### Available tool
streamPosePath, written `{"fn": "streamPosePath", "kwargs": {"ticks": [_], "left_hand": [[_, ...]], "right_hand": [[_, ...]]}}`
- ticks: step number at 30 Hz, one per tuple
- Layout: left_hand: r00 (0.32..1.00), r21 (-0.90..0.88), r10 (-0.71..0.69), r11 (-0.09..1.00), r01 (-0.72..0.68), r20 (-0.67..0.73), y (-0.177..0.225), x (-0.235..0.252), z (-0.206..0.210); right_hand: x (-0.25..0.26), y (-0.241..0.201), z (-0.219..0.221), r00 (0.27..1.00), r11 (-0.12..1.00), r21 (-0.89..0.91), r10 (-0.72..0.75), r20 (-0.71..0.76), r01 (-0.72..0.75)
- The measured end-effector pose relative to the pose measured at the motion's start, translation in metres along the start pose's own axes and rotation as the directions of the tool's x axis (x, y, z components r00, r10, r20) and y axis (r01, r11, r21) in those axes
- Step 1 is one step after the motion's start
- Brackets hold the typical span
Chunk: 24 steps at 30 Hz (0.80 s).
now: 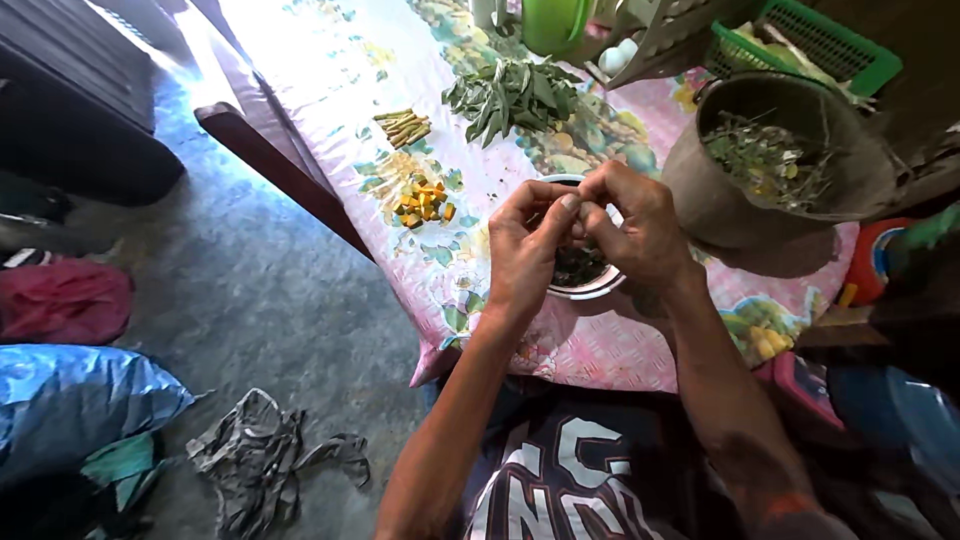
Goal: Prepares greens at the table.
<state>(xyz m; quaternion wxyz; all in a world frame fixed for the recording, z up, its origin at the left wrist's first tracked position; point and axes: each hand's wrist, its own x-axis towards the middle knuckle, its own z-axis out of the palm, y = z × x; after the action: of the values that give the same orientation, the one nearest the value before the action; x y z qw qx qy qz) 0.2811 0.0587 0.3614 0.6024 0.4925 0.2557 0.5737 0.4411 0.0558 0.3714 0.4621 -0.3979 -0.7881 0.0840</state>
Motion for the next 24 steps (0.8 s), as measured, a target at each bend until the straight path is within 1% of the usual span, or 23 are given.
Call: {"fn": "streamPosePath", "kwargs": {"ticks": [3, 5, 6, 7, 8, 9, 10, 11, 12, 13, 14, 15, 16, 17, 18, 19, 20, 22, 24], "left_hand": [[0.996, 0.009, 0.036, 0.999, -0.037, 0.079, 0.003, 0.003, 0.003], [0.993, 0.061, 0.059, 0.996, -0.066, 0.105, 0.005, 0.005, 0.001], [0.988, 0.138, 0.084, 0.985, -0.102, 0.127, 0.006, 0.007, -0.002], [0.98, 0.275, 0.108, 0.949, -0.152, 0.166, 0.006, 0.009, -0.006], [0.969, 0.452, 0.111, 0.869, -0.203, 0.223, 0.007, 0.01, -0.011], [0.955, 0.616, 0.087, 0.747, -0.25, 0.282, 0.008, 0.011, -0.016], [0.944, 0.735, 0.048, 0.615, -0.286, 0.327, 0.009, 0.011, -0.02], [0.938, 0.805, 0.011, 0.51, -0.304, 0.347, 0.01, 0.009, -0.022], [0.935, 0.835, -0.003, 0.451, -0.315, 0.354, 0.012, 0.007, -0.023], [0.934, 0.842, -0.001, 0.433, -0.321, 0.357, 0.015, 0.002, -0.023], [0.937, 0.844, 0.025, 0.426, -0.324, 0.348, 0.016, -0.001, -0.024], [0.941, 0.843, 0.072, 0.426, -0.329, 0.331, 0.016, -0.003, -0.024], [0.944, 0.842, 0.114, 0.429, -0.327, 0.309, 0.015, -0.004, -0.025], [0.948, 0.839, 0.148, 0.44, -0.319, 0.283, 0.014, -0.006, -0.026], [0.95, 0.833, 0.174, 0.457, -0.311, 0.259, 0.013, -0.008, -0.028], [0.952, 0.824, 0.193, 0.478, -0.303, 0.238, 0.013, -0.01, -0.031], [0.954, 0.816, 0.205, 0.497, -0.296, 0.221, 0.012, -0.011, -0.033], [0.957, 0.804, 0.217, 0.523, -0.282, 0.194, 0.013, -0.015, -0.038], [0.957, 0.797, 0.229, 0.538, -0.276, 0.177, 0.014, -0.018, -0.043]], "right_hand": [[-0.002, 0.0, -0.012, 1.0, 0.999, 0.036, 0.002, -0.028, -0.001], [-0.006, -0.004, -0.031, 0.998, 0.999, 0.004, 0.035, -0.053, -0.035], [-0.009, -0.007, -0.046, 0.995, 0.996, -0.043, 0.075, -0.064, -0.078], [-0.015, -0.011, -0.064, 0.989, 0.984, -0.114, 0.132, -0.073, -0.14], [-0.022, -0.014, -0.084, 0.977, 0.954, -0.218, 0.192, -0.088, -0.207], [-0.03, -0.009, -0.105, 0.973, 0.917, -0.326, 0.207, -0.106, -0.231], [-0.04, -0.005, -0.124, 0.962, 0.849, -0.452, 0.249, -0.115, -0.274], [-0.045, -0.002, -0.138, 0.945, 0.758, -0.568, 0.3, -0.133, -0.321], [-0.046, 0.0, -0.146, 0.918, 0.673, -0.64, 0.372, -0.14, -0.37], [-0.047, 0.0, -0.149, 0.888, 0.611, -0.68, 0.44, -0.134, -0.405], [-0.048, -0.001, -0.145, 0.877, 0.592, -0.695, 0.466, -0.118, -0.408], [-0.049, -0.006, -0.135, 0.891, 0.611, -0.699, 0.446, -0.085, -0.372], [-0.049, -0.013, -0.12, 0.921, 0.661, -0.689, 0.389, -0.026, -0.298], [-0.051, -0.022, -0.101, 0.946, 0.731, -0.649, 0.32, 0.057, -0.208], [-0.052, -0.026, -0.08, 0.953, 0.813, -0.567, 0.262, 0.154, -0.133], [-0.051, -0.026, -0.061, 0.946, 0.878, -0.473, 0.213, 0.246, -0.075], [-0.05, -0.022, -0.045, 0.928, 0.915, -0.402, 0.177, 0.328, -0.033], [-0.044, -0.014, -0.026, 0.875, 0.943, -0.332, 0.136, 0.465, 0.03], [-0.033, -0.005, -0.019, 0.819, 0.945, -0.323, 0.143, 0.555, 0.054]]}}
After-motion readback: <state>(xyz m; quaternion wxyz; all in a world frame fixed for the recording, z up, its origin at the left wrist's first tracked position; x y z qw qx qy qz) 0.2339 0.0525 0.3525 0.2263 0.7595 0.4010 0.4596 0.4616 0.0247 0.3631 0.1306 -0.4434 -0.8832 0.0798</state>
